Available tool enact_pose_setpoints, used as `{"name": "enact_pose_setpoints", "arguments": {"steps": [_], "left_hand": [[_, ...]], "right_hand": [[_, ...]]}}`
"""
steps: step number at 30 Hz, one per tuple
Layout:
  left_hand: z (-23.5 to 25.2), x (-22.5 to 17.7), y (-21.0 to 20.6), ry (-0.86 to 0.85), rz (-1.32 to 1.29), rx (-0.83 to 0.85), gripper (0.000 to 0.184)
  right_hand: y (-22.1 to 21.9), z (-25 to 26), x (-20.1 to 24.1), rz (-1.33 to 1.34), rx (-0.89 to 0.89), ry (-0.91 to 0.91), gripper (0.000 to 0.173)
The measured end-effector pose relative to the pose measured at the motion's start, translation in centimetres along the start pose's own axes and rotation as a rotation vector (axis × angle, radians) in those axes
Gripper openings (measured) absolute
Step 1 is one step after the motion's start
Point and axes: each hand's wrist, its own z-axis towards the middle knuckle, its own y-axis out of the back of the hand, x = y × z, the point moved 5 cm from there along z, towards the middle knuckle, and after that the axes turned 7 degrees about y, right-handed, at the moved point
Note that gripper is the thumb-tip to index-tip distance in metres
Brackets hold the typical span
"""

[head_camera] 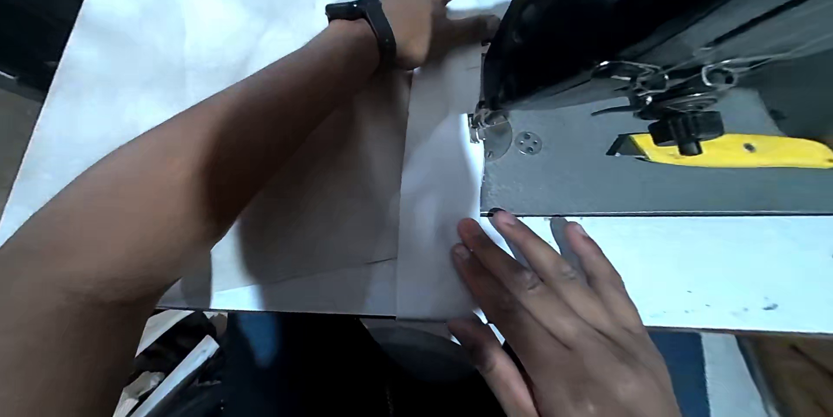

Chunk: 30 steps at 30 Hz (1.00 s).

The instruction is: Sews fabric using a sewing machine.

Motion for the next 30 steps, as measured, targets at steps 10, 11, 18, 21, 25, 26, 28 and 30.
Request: {"name": "enact_pose_setpoints", "arguments": {"steps": [10,11,18,21,25,26,28,30], "left_hand": [[-0.9,-0.4,0.4,0.026,-0.021,0.015,0.089],[-1.0,-0.5,0.4,0.024,-0.037,0.012,0.089],[-0.8,-0.3,0.3,0.023,-0.025,-0.002,0.090],[-0.8,-0.3,0.3,0.013,-0.024,-0.003,0.090],[-0.8,-0.2,0.3,0.013,-0.032,-0.015,0.090],[-0.8,-0.2,0.4,0.019,-0.038,-0.014,0.090],[-0.7,0.0,0.5,0.031,-0.032,-0.021,0.091],[-0.7,0.1,0.8,0.043,-0.039,-0.026,0.090]], "right_hand": [[-0.2,-0.1,-0.1,0.016,-0.045,-0.003,0.051],[-0.2,-0.2,-0.1,0.017,-0.049,-0.003,0.051],[-0.2,-0.1,-0.2,0.030,-0.050,-0.008,0.050],[-0.3,-0.2,-0.3,0.037,-0.053,-0.012,0.050],[-0.3,-0.1,-0.4,0.027,-0.066,-0.007,0.051],[-0.3,0.0,-0.5,0.022,-0.066,-0.009,0.051],[-0.3,0.1,-0.8,0.009,-0.070,-0.011,0.051],[-0.2,0.3,-1.1,0.001,-0.074,-0.011,0.052]]}}
